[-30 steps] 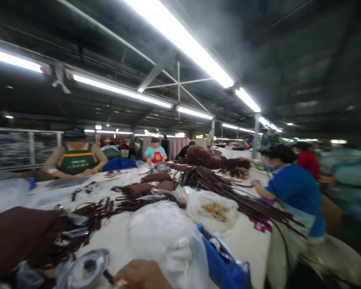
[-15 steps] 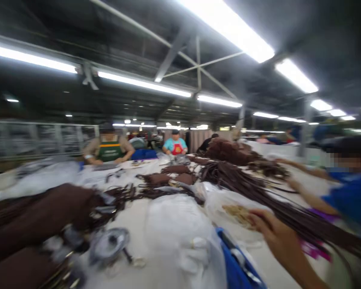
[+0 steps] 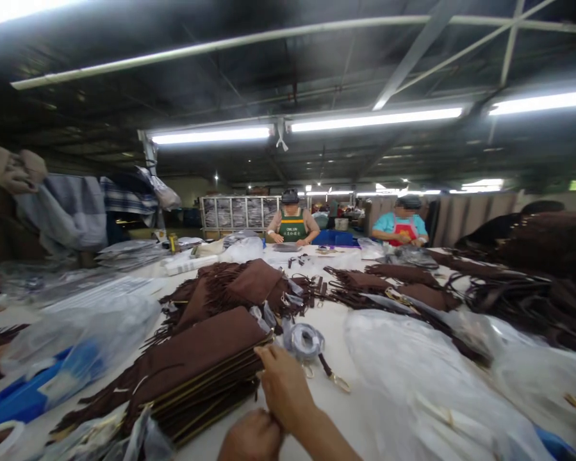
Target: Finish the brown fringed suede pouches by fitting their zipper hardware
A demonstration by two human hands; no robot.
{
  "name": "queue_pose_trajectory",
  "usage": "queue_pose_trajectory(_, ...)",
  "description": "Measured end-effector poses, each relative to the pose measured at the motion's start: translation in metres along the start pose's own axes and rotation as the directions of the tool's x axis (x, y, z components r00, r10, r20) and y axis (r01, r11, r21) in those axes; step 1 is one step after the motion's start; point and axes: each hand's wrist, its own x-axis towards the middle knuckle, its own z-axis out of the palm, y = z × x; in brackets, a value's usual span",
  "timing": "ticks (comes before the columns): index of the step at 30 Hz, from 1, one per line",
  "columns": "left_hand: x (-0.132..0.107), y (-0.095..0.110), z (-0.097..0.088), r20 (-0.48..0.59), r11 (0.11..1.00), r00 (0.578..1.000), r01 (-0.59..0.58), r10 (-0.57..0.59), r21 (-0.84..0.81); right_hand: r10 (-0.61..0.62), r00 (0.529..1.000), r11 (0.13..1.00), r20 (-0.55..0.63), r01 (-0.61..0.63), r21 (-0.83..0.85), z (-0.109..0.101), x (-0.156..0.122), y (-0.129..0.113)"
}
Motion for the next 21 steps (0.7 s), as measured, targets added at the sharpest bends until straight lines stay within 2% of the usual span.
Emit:
queue_pose_trajectory(1,-0.003,-0.014,-0.021,-0.045,0.997,0.999,0.018,-0.015,0.069,0.002,1.0,0.999,0.019,-0.001,-0.05,0.007,0.012,0.001)
queue_pose_trajectory(3,-0.01,-0.041,-0.06,-0.152,0.932,0.987,0.102,-0.052,0.349,0.012,0.999,0.993,0.044,-0.007,-0.118,0.02,0.034,0.005)
queue_pose_trajectory(6,-0.019,-0.07,-0.1,-0.186,0.794,0.979,0.18,-0.086,0.581,0.012,0.995,0.982,0.1,0.007,-0.187,0.032,0.06,0.009)
queue_pose_trajectory(10,-0.027,-0.076,-0.118,-0.24,0.713,0.966,0.232,-0.092,0.662,-0.048,0.985,0.953,0.166,0.095,-0.287,0.03,0.08,0.01)
queue_pose_trajectory(15,-0.033,-0.072,-0.137,-0.237,0.636,0.957,0.29,-0.17,0.715,-0.179,0.972,0.904,0.155,0.225,-0.363,0.002,0.078,-0.003)
queue_pose_trajectory(18,-0.036,-0.08,-0.15,-0.247,0.662,0.946,0.323,-0.21,0.676,-0.226,0.971,0.893,0.074,0.237,-0.382,-0.017,0.072,-0.021)
queue_pose_trajectory(21,-0.04,-0.089,-0.165,-0.211,0.701,0.943,0.332,-0.257,0.631,-0.245,0.969,0.899,-0.011,0.223,-0.377,-0.032,0.066,-0.04)
